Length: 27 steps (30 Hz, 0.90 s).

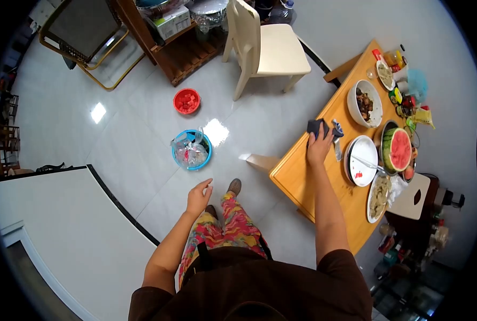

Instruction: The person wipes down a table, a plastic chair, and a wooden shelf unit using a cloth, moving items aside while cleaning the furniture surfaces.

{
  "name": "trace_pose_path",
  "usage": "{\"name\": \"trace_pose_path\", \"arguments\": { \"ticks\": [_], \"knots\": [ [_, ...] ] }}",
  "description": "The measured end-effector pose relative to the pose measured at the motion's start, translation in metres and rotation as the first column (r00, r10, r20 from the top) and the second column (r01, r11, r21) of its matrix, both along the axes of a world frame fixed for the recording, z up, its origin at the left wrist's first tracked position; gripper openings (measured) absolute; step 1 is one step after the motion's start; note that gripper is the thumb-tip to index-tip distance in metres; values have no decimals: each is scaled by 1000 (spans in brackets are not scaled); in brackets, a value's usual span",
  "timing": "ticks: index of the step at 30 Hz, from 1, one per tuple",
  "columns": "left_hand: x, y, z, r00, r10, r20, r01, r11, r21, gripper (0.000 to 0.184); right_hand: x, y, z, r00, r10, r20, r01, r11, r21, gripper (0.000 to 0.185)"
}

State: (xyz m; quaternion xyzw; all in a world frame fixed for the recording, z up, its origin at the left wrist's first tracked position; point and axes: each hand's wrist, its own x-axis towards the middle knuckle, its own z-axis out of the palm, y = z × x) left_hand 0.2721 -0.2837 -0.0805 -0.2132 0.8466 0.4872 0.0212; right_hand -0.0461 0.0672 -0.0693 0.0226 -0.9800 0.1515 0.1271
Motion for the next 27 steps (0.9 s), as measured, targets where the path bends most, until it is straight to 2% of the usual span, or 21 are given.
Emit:
{"name": "trace_pose_path", "arguments": {
  "ticks": [4, 5, 9, 11, 14, 15, 19, 22, 25, 27],
  "knots": [
    [-25, -14, 11, 996, 87, -10, -86, 994, 68, 32, 40, -22, 13, 999, 36, 28, -34, 998, -58, 55],
    [-24, -19, 13, 997, 73, 24, -74, 997, 16, 32, 50, -24, 14, 998, 47, 47, -44, 997, -66, 54],
    [-10, -51, 25, 994, 82, 77, -87, 995, 53, 30, 91, -44, 21, 996, 86, 32, -81, 988, -128, 54],
    [2, -73, 26, 996, 81, 42, -82, 996, 24, 30, 113, -54, 14, 999, 43, 31, -40, 996, -76, 54],
    [18, -115, 31, 982, 97, 164, -102, 995, 20, 29, 140, -72, 12, 999, -19, 29, 21, 998, -66, 54],
    [25, -127, 28, 988, 116, 106, -120, 992, 30, 28, 146, -75, 12, 999, -44, 30, 46, 996, -77, 54],
    [48, -194, 33, 984, 110, 137, -107, 994, -28, 29, 150, -96, 3, 988, -149, -24, 149, 989, -23, 54],
    [75, -243, 24, 978, 179, 103, -179, 984, -13, 31, 145, -103, -1, 979, -206, -12, 206, 978, 34, 55],
    [94, -274, 29, 937, 289, 193, -289, 957, -30, 31, 144, -100, -3, 977, -214, 13, 213, 974, 81, 58],
    [110, -289, 21, 913, 359, 192, -362, 932, -17, 32, 143, -99, -2, 975, -220, 37, 217, 974, 60, 59]
  ]
}}
